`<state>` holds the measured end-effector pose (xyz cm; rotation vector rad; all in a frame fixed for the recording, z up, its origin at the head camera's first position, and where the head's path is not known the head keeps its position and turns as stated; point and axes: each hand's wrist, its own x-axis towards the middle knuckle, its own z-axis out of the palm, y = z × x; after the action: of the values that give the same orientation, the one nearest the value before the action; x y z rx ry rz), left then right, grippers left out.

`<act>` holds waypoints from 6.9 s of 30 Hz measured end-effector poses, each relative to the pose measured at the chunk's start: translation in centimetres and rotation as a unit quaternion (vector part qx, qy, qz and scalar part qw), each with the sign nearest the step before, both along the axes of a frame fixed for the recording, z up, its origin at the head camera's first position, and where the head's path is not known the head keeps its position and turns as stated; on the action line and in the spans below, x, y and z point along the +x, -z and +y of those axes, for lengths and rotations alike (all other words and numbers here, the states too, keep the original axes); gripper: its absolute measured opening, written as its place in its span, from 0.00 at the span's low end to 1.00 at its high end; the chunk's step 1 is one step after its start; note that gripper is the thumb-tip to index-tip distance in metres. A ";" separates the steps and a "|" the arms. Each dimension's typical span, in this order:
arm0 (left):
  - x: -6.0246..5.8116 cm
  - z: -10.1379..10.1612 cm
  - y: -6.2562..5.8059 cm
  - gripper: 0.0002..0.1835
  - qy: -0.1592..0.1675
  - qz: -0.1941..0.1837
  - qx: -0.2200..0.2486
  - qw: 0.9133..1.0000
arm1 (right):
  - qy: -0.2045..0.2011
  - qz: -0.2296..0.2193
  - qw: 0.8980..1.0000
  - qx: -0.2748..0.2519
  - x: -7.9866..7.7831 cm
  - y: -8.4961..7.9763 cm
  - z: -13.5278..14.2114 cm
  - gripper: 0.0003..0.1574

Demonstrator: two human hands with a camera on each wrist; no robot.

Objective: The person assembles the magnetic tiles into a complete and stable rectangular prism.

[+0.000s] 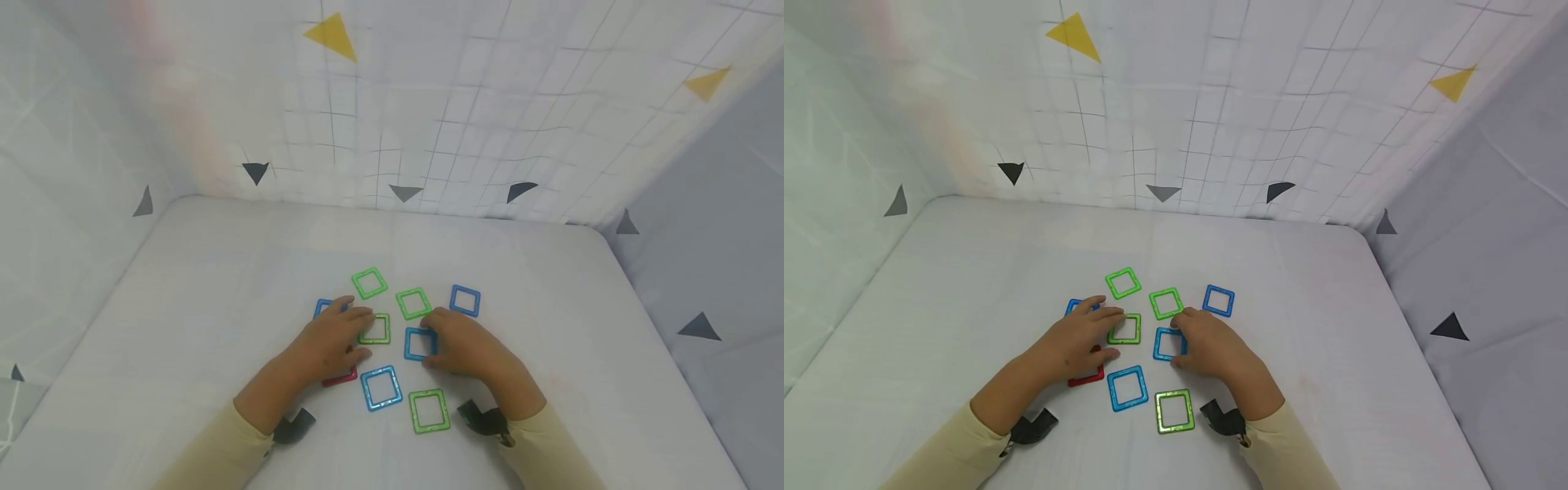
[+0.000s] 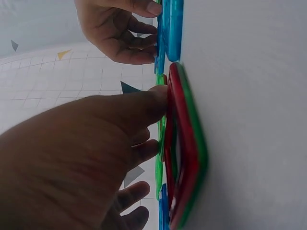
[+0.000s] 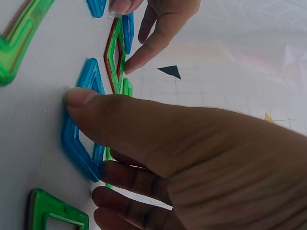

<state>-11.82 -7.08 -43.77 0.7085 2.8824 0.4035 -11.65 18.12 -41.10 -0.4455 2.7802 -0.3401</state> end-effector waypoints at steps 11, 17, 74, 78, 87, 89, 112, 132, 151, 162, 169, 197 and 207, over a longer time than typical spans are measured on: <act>-0.2 -0.1 0.3 0.28 0.016 0.018 -0.007 1.000 | -0.009 0.012 1.000 0.005 -0.1 0.4 -0.1 0.38; -0.1 0.0 0.5 0.27 0.039 0.029 0.004 0.999 | -0.014 0.015 1.000 0.003 -0.1 0.5 -0.3 0.36; -0.2 -0.2 -0.7 0.31 0.025 0.012 0.014 1.000 | -0.054 0.041 0.997 -0.019 -0.4 1.0 -0.5 0.35; -0.4 -0.5 -0.9 0.33 0.001 0.015 -0.001 1.000 | -0.054 0.041 0.997 -0.021 -0.4 1.0 -0.5 0.35; -0.8 -1.3 -0.7 0.34 -0.026 0.011 0.006 1.000 | -0.056 0.041 0.997 -0.025 -0.3 1.0 -0.5 0.35; -0.9 -1.4 -0.7 0.35 -0.031 0.010 0.006 0.999 | -0.057 0.042 0.997 -0.027 -0.3 1.0 -0.4 0.35; -1.7 -2.8 -0.3 0.33 -0.099 0.007 0.025 0.995 | -0.054 0.044 0.997 -0.027 -0.3 1.1 -0.4 0.36; -1.4 -2.5 -1.0 0.35 -0.103 -0.008 0.044 0.994 | -0.048 0.036 0.998 -0.037 -0.2 1.1 -0.4 0.35; -1.2 -1.9 -1.9 0.36 -0.114 -0.057 0.095 0.987 | -0.044 0.036 0.998 -0.029 -0.3 1.2 -0.4 0.35; -1.1 -1.9 -2.0 0.35 -0.119 -0.053 0.111 0.985 | -0.045 0.035 0.998 -0.032 -0.4 1.3 -0.3 0.35; -1.2 -2.1 -2.1 0.34 -0.116 -0.079 0.129 0.982 | -0.045 0.035 0.998 -0.026 -0.5 1.4 -0.3 0.36; -1.0 -2.0 -1.8 0.34 -0.065 -0.112 0.178 0.975 | -0.039 0.038 0.998 -0.022 -0.5 1.3 -0.5 0.35; -1.0 -2.0 -1.5 0.33 -0.047 -0.117 0.189 0.974 | -0.036 0.033 0.999 -0.022 -0.4 1.2 -0.5 0.35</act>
<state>-12.81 -9.08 -42.26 0.5296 2.6455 0.9961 -12.07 17.64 -42.32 -0.5772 2.8172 -0.3753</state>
